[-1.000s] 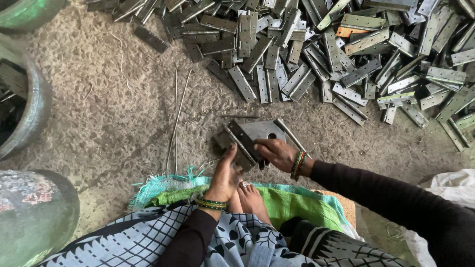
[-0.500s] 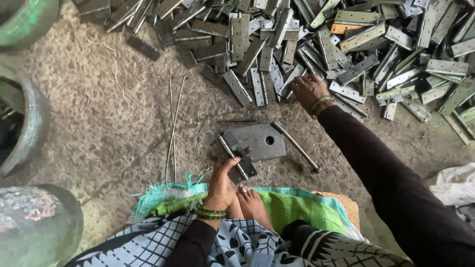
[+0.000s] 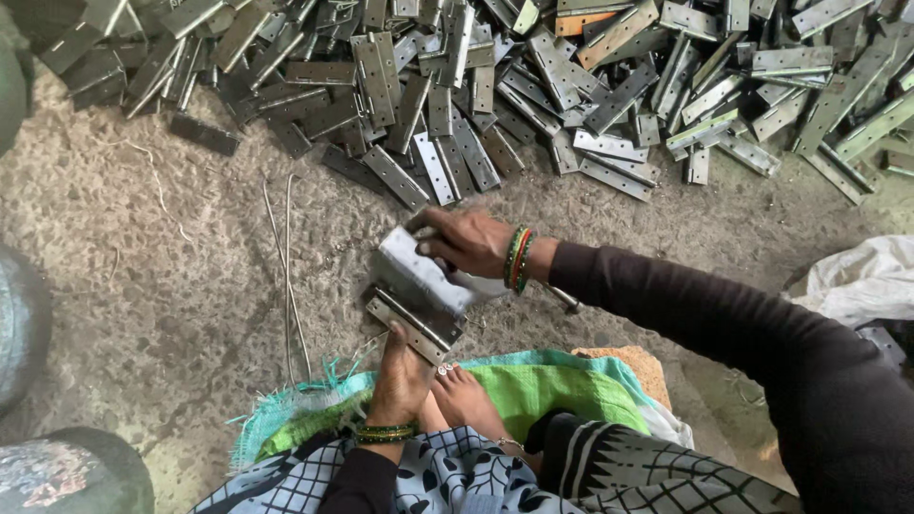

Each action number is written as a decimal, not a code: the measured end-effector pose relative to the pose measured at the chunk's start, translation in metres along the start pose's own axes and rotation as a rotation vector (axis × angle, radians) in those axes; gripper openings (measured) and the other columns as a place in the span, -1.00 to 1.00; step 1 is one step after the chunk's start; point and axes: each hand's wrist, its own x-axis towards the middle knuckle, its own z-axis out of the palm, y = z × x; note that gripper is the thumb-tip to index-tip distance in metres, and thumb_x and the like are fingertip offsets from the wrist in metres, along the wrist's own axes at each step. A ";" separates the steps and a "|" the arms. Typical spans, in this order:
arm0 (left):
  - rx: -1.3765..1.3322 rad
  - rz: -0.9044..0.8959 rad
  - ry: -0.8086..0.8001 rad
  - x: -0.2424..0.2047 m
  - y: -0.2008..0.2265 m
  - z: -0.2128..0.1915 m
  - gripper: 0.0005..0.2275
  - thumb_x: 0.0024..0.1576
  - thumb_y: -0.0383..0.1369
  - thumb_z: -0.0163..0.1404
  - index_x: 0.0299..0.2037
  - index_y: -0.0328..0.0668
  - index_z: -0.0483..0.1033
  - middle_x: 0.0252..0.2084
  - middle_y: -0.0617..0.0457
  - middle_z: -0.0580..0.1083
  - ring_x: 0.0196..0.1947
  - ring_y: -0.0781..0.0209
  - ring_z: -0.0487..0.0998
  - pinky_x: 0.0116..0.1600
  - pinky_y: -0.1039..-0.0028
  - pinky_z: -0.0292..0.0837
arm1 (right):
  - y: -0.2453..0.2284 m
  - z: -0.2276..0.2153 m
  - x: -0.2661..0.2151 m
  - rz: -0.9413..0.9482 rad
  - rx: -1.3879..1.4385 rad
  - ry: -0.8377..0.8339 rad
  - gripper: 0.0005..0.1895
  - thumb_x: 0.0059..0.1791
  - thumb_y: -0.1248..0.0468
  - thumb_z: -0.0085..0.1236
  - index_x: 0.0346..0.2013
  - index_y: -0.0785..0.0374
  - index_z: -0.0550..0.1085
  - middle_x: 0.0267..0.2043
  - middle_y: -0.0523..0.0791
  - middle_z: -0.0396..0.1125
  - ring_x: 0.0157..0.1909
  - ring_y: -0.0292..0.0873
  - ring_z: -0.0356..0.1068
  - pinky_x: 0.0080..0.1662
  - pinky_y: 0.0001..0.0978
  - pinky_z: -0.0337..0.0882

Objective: The person assembles metal hinges by placing them on a metal block and striking them with a cylindrical metal rod to secure the components. The person repeatedly picks up hinge parts, aligns them on the block, and uses the rod to press them together.

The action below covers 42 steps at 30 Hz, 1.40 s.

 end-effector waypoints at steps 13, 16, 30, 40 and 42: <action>0.521 0.068 -0.022 0.016 -0.021 -0.045 -0.73 0.15 -0.41 0.10 0.06 -0.23 0.54 0.08 0.13 0.54 0.10 0.32 0.55 0.27 0.47 0.47 | 0.206 -0.176 -0.091 0.572 -1.271 -0.041 -0.46 -0.03 0.16 0.13 0.27 -0.07 0.38 0.20 -0.17 0.35 0.26 -0.15 0.31 0.27 0.04 0.24; 0.093 -0.066 0.099 0.020 -0.029 -0.047 -0.73 0.17 -0.44 0.16 0.07 -0.21 0.52 -0.05 0.08 0.53 -0.05 0.22 0.55 0.05 0.37 0.49 | 0.194 -0.163 -0.110 0.562 -1.217 -0.139 -0.73 0.10 0.16 0.14 0.11 -0.07 0.48 0.01 -0.20 0.45 0.06 -0.18 0.43 0.32 -0.13 0.31; 0.010 -0.109 0.095 0.005 -0.002 -0.005 -0.65 0.12 -0.35 0.09 0.13 -0.16 0.47 -0.02 0.02 0.56 -0.01 0.19 0.61 0.06 0.32 0.55 | -0.044 -0.078 -0.054 -0.163 -0.150 0.537 -0.66 0.23 0.39 0.08 0.31 0.12 0.42 -0.10 -0.13 0.40 -0.27 -0.28 0.40 -0.38 -0.49 0.43; -0.090 -0.093 0.362 0.020 -0.008 -0.038 -0.80 0.08 -0.27 0.12 -0.13 -0.10 0.57 -0.23 0.14 0.58 -0.23 0.23 0.59 -0.09 0.34 0.51 | -0.037 0.060 -0.058 0.101 -0.843 -0.122 -0.29 -0.05 -0.02 0.14 0.35 0.04 0.22 0.00 -0.02 0.32 -0.01 -0.01 0.35 -0.04 -0.06 0.39; -0.068 -0.077 0.373 0.023 -0.009 -0.043 -0.79 0.09 -0.28 0.13 -0.10 -0.10 0.57 -0.19 0.11 0.57 -0.20 0.22 0.58 -0.07 0.34 0.50 | -0.026 0.059 -0.061 0.188 -0.764 -0.164 -0.28 -0.06 -0.06 0.18 0.32 0.10 0.25 -0.05 0.00 0.34 -0.03 0.01 0.37 -0.03 -0.06 0.42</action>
